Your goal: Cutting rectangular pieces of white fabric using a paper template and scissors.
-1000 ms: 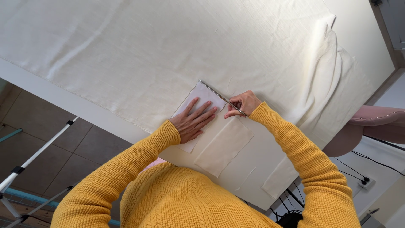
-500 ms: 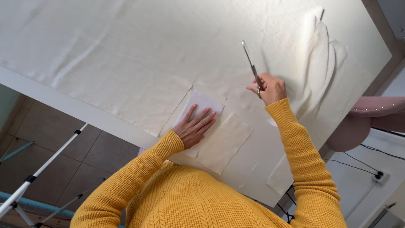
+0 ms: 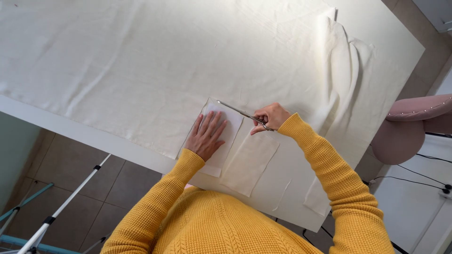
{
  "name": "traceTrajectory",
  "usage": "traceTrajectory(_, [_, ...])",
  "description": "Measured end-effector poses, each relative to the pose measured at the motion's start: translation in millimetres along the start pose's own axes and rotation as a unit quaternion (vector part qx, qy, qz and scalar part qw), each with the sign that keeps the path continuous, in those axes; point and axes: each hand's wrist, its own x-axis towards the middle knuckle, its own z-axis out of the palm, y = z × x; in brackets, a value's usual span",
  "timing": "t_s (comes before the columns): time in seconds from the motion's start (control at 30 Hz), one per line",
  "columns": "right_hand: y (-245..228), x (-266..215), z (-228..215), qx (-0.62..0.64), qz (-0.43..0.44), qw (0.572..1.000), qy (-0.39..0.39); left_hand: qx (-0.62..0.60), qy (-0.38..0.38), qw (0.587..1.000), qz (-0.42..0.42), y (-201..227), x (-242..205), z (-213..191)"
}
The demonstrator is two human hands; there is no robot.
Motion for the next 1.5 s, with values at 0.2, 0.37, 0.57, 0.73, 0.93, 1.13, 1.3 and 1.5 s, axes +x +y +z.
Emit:
traceTrajectory(0.2, [2.3,20.0,-9.9,-0.047,0.041,0.992,-0.107,0.033,0.007,0.999,0.007,-1.0,-4.3,4.6])
traceTrajectory(0.37, [-3.9,43.0,-13.7,-0.046,0.043,0.988,-0.14,0.012,0.008,1.0,0.015,-2.9,-5.1,7.5])
traceTrajectory(0.57, [-1.2,51.1,-18.2,-0.083,0.028,0.986,-0.141,0.009,0.002,1.0,0.01,-3.5,-6.3,9.6])
traceTrajectory(0.73, [-3.6,51.8,-21.6,-0.081,0.039,0.983,-0.159,0.009,-0.004,1.0,0.011,-3.8,-5.8,9.7])
traceTrajectory(0.93, [-19.9,40.8,-38.3,-0.038,0.061,0.99,-0.125,0.001,-0.003,1.0,0.015,-2.6,-8.0,11.4])
traceTrajectory(1.13, [26.4,35.6,-37.1,-0.057,0.043,0.977,0.202,-0.022,0.022,0.999,0.026,1.9,-14.0,23.5])
traceTrajectory(1.3, [28.1,33.7,-13.2,-0.15,0.074,0.941,0.295,-0.027,0.038,0.998,-0.048,-16.6,21.9,-5.2])
traceTrajectory(1.5, [26.4,30.3,14.7,-0.192,0.141,0.91,0.341,-0.038,-0.025,0.998,-0.049,-29.2,56.2,-14.9])
